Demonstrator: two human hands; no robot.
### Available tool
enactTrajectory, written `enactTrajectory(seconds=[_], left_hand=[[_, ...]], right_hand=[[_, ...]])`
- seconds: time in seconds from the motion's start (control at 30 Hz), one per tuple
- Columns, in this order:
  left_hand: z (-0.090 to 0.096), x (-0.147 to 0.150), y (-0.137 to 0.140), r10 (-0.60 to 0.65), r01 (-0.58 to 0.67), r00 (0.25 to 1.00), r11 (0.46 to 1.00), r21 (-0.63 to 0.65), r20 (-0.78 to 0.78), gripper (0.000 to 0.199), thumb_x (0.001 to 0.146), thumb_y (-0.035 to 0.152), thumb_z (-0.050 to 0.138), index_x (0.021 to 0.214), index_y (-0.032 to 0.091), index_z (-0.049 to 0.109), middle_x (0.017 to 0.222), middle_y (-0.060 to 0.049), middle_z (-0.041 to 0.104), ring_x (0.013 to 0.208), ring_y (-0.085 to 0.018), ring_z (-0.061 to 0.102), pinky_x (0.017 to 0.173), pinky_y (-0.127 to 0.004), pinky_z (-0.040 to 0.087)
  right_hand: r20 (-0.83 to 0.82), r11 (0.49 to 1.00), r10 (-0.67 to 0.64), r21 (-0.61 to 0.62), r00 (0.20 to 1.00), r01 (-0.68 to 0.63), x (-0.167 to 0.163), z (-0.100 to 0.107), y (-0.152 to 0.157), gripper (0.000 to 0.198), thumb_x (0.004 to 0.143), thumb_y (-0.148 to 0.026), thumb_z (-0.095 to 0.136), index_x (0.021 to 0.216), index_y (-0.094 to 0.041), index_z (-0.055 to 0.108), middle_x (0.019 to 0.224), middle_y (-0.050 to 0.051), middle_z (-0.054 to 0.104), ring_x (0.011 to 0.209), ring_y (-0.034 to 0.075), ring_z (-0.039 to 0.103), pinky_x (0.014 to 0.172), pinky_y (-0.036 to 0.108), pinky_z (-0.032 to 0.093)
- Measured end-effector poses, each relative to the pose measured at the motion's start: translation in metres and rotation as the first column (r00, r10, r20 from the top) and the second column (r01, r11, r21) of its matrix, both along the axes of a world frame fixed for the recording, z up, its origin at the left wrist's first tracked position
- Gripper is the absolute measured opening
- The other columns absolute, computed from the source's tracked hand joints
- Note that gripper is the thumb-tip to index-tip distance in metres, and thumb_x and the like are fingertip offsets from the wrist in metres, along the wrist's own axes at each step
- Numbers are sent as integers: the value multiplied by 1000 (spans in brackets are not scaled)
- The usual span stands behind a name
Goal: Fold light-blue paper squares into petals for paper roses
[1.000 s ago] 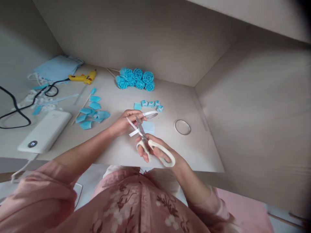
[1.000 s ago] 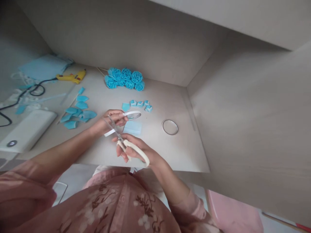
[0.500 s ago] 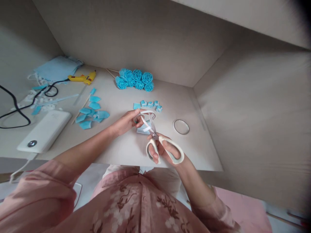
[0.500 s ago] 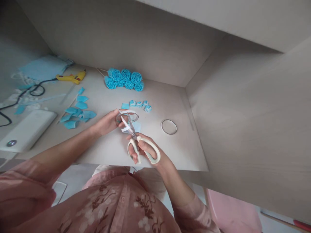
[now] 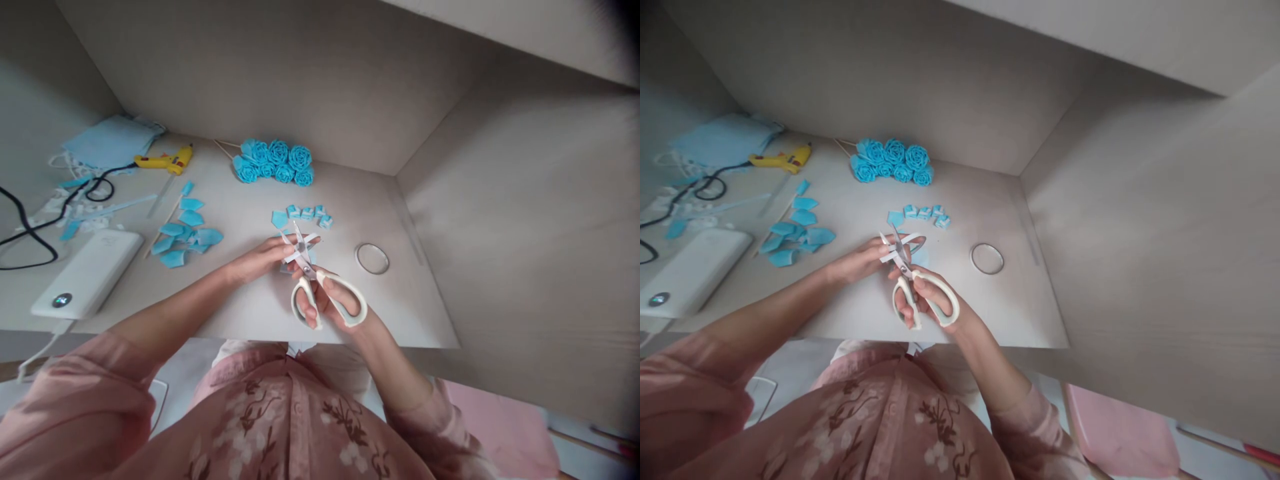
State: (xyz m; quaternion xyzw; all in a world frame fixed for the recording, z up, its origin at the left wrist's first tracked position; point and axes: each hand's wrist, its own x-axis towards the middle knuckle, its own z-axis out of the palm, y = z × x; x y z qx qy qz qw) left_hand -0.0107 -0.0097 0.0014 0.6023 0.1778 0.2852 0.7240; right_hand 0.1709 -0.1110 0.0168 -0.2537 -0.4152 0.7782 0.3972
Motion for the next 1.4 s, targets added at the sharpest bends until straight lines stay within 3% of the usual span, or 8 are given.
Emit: enactTrajectory(seconds=[0.17,0.37,0.6,0.73,0.97,1.2,1.3,1.4], left_hand=[[1,-2,0,-41,41,999,998,39,14,49,85,60,61,100,14,73,66,-3,56,76,-18,56,77,-31,43],[7,-2,0,-35,45,995,994,-105,96,52,83,51,66,121,15,67,76,-3,61,72,-16,53,75,-31,40],[6,-4,8,-86,127,987,935,-331,137,70,84,74,48,109,12,70,87,-12,72,78,-24,64,79,-36,45],[3,-5,10,-94,126,990,928,-350,107,66,79,74,57,99,12,72,81,-13,74,72,-24,67,70,-34,48],[-1,-9,10,47,-34,998,961,-276,38,35,74,44,78,87,11,75,67,-8,72,63,-18,66,71,-34,52],[2,-3,2,-5,8,1000,985,-173,19,29,80,40,75,87,12,76,70,-8,73,73,-19,68,77,-35,50],[2,1,3,76,-73,997,981,-180,10,31,80,42,75,85,11,75,69,-8,72,70,-18,67,70,-31,49],[3,0,7,226,-224,974,960,-168,-3,34,79,45,75,82,12,71,65,-6,69,62,-16,64,60,-27,46]], right_hand=[[-36,998,16,-67,999,-19,0,-3,1,55,84,-62,64,115,-18,59,61,-5,54,44,7,44,40,20,37],[-75,971,-58,-237,996,38,2,0,-1,55,76,-59,73,112,-19,62,59,-7,50,41,4,29,32,16,25],[-44,969,-24,-246,999,12,2,-3,-7,52,75,-60,75,104,-18,65,55,-8,49,37,2,28,30,15,24],[-1,972,4,-235,1000,-4,0,-11,-11,53,76,-59,75,107,-16,65,56,-7,51,37,2,30,30,15,25],[179,994,-25,-100,983,44,-12,-6,-24,48,82,-51,71,115,-16,67,61,-6,55,39,2,36,33,16,27],[460,999,-43,2,887,47,-9,4,-34,50,84,-48,68,124,-18,65,64,-5,56,40,5,45,40,19,34],[546,991,-21,123,837,-55,-16,4,-40,37,81,-42,72,110,-18,71,65,-4,53,51,6,44,49,21,34],[624,938,16,262,781,-229,-27,5,-46,26,77,-35,78,96,-18,74,68,-4,52,62,8,42,58,22,35]])
